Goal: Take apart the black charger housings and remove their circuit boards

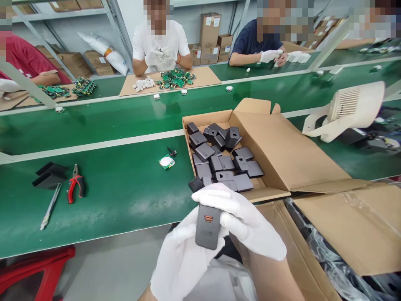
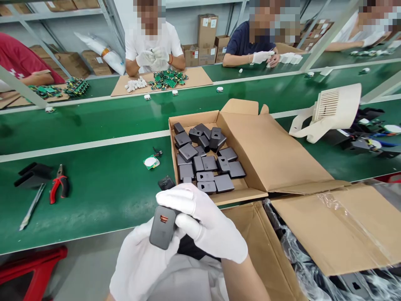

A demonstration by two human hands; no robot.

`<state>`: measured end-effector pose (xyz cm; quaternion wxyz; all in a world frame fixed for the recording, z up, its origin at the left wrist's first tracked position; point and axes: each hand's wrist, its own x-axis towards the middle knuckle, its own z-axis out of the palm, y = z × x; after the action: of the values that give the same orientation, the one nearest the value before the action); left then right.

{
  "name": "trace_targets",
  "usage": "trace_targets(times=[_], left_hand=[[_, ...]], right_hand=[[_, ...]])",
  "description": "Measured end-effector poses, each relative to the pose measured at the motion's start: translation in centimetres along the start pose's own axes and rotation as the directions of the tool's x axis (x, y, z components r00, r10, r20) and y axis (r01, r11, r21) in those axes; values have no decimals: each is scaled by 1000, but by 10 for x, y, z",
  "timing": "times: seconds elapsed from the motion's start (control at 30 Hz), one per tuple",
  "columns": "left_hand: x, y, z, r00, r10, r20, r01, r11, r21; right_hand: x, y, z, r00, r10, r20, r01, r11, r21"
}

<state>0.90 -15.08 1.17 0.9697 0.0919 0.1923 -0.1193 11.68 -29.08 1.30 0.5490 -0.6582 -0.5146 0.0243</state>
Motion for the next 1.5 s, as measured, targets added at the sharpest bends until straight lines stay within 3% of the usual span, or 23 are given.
trace_targets(times=[0.17, 0.37, 0.63, 0.87, 1.2, 1.37, 1.5], left_hand=[[-5, -8, 2, 996, 13, 91, -14, 1000, 5], [-6, -7, 3, 997, 45, 59, -46, 999, 9], [-6, -6, 8, 996, 36, 86, -29, 996, -82], [-6, -4, 0, 1000, -2, 31, 3, 1000, -20], [-7, -4, -2, 997, 15, 82, -14, 1000, -14], [-5, -4, 3, 994, 10, 109, -8, 1000, -24], [-2, -3, 6, 995, -7, 95, 12, 999, -51]], right_hand=[[-3, 8, 5, 1000, 26, -17, -20, 955, 295], [-7, 10, 10, 998, 59, -23, -44, 914, 403], [-8, 9, 11, 998, 62, -17, -50, 919, 391], [-10, 8, 12, 999, 35, -39, -16, 920, 392], [-9, 5, 11, 999, -14, -46, 30, 927, 374], [-11, 7, 12, 998, 20, -56, 2, 928, 371], [-15, 9, 15, 988, 134, -81, -95, 923, 374]])
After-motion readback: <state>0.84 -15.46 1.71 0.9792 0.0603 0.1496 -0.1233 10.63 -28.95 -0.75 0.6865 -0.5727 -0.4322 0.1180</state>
